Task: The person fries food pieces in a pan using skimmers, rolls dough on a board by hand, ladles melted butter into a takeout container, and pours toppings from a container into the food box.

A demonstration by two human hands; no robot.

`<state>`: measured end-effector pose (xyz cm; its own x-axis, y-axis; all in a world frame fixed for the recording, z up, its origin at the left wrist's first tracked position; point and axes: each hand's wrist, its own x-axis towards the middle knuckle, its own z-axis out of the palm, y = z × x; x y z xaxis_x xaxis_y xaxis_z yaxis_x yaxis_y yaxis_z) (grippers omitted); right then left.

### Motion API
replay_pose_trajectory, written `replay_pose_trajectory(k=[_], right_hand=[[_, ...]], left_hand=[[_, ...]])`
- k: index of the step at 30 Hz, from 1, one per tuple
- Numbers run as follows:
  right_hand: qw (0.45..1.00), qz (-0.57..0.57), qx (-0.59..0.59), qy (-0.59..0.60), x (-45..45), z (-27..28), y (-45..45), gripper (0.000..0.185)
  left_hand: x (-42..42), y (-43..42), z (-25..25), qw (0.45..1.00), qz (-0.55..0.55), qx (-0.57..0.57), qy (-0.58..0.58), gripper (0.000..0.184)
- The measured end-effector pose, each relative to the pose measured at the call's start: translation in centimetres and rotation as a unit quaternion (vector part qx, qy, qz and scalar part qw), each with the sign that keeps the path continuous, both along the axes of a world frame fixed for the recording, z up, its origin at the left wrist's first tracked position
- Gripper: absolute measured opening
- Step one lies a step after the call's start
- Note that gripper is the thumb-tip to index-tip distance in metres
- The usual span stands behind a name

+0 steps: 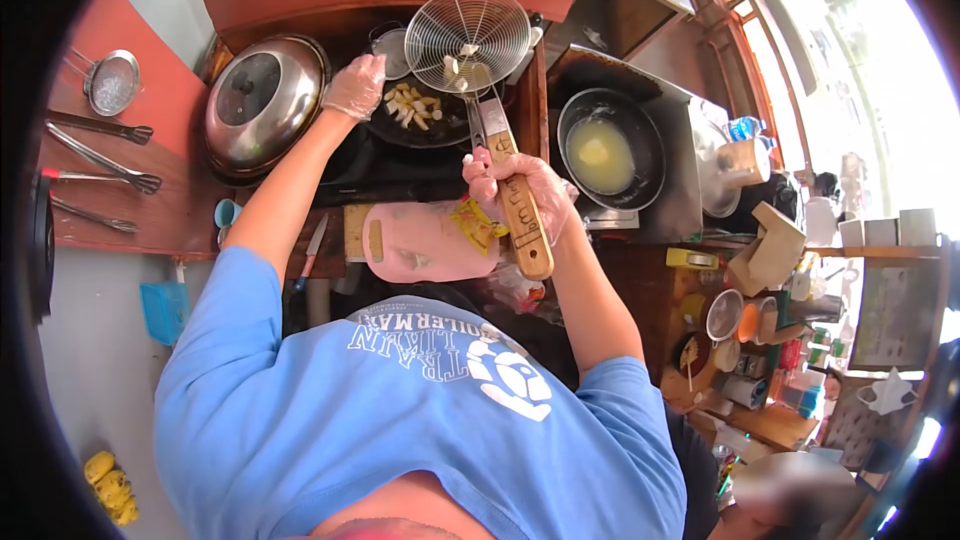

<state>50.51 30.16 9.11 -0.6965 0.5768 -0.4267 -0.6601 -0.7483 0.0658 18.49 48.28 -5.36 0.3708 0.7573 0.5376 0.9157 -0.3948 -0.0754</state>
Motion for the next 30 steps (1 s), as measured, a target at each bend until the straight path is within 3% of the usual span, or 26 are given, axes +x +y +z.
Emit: replay_pose_trajectory(k=[4,8,15,17,19,21,23,26,28,30], right_hand=[[0.999,0.001,0.037,-0.031,0.5,2.5,0.2,0.030],[0.997,0.001,0.056,-0.056,0.9,4.1,0.3,0.031],[0.998,0.020,0.054,-0.004,1.8,4.4,0.6,0.042],[0.998,0.024,0.057,-0.026,1.9,4.5,0.5,0.043],[0.998,0.027,0.061,-0.022,2.0,4.5,0.3,0.043],[0.998,0.029,0.054,-0.029,2.0,4.9,0.2,0.022],[0.998,0.028,0.050,-0.029,2.2,4.9,0.0,0.023],[0.998,0.031,0.049,-0.024,2.6,4.3,-0.2,0.026],[0.998,0.027,0.059,-0.013,2.8,4.2,-0.4,0.042],[0.998,0.028,0.059,-0.004,3.0,4.2,-0.7,0.041]], left_hand=[[1.8,1.3,-1.3,0.999,-0.040,0.023,0.027,0.031],[4.8,0.7,0.2,0.975,-0.046,-0.215,-0.017,0.022],[8.3,1.0,-0.9,0.961,0.045,-0.266,-0.063,0.027],[7.8,1.0,0.0,0.971,0.021,-0.240,-0.004,0.028],[6.9,0.8,1.3,0.957,-0.014,-0.271,-0.101,0.030],[6.0,0.6,1.7,0.961,-0.028,-0.263,-0.085,0.030],[5.5,0.1,2.3,0.934,0.006,-0.282,-0.221,0.030],[5.3,-1.4,3.8,0.930,0.037,-0.277,-0.239,0.029],[5.3,-1.9,4.2,0.926,0.050,-0.267,-0.260,0.029],[5.0,-1.7,3.2,0.958,0.030,-0.204,-0.198,0.022]])
